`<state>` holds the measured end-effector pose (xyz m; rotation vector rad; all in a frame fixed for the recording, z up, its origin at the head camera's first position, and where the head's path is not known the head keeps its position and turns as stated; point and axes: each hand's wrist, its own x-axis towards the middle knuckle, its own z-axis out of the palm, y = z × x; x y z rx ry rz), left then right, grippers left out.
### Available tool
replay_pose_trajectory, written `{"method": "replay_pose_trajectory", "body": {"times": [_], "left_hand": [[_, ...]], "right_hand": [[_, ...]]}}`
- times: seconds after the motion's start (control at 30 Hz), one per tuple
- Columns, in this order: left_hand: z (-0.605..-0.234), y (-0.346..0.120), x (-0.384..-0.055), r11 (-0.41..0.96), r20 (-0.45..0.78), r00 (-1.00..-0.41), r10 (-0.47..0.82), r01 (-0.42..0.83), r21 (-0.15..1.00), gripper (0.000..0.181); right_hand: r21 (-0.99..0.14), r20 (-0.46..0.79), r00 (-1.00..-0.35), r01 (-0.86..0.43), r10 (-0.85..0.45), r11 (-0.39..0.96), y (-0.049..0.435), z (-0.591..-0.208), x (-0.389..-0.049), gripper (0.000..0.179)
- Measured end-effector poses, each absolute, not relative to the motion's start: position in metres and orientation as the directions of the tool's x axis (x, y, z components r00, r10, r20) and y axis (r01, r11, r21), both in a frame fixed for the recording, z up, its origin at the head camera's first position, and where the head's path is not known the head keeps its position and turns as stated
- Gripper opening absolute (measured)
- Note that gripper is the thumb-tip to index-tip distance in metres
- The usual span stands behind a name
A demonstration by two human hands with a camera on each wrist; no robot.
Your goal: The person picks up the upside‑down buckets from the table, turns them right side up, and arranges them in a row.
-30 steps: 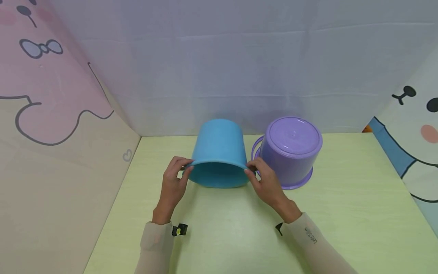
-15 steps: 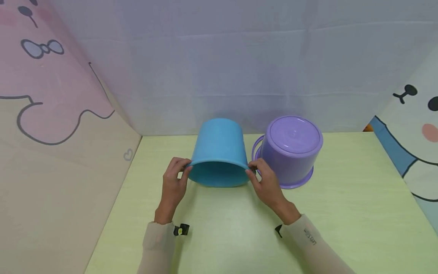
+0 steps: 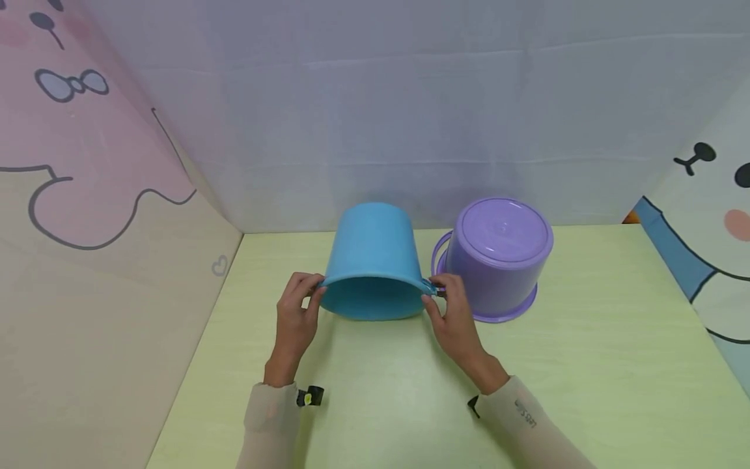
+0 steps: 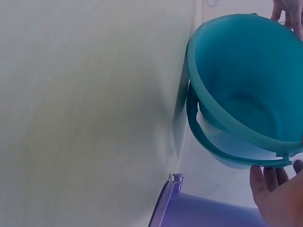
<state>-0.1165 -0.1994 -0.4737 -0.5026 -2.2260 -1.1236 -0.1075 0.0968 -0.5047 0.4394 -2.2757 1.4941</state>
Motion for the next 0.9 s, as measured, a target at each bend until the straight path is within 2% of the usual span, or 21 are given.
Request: {"method": "replay_pose_trajectory", "body": {"times": [0.23, 0.47, 0.67, 0.9], "left_hand": [[-0.477, -0.201, -0.119, 0.554, 0.651, -0.757, 0.054, 0.565, 0.612, 0.021], [-0.478, -0.201, -0.119, 0.538, 0.645, -0.763, 0.038, 0.560, 0.630, 0.020], [-0.480, -0.202, -0.118, 0.534, 0.632, -0.775, 0.019, 0.542, 0.649, 0.021], [-0.482, -0.203, -0.118, 0.522, 0.608, -0.794, 0.002, 0.520, 0.677, 0.018]], "right_hand": [[-0.922, 0.270, -0.963, -0.258, 0.003, 0.290, 0.095, -0.506, -0.102, 0.042], [-0.971, 0.114, -0.993, -0.116, -0.021, 0.208, 0.093, -0.512, -0.100, 0.041], [-0.982, 0.090, -0.995, -0.094, -0.037, 0.162, 0.094, -0.517, -0.102, 0.027], [-0.969, 0.146, -0.989, -0.150, -0.036, 0.197, 0.095, -0.522, -0.106, 0.014]]}}
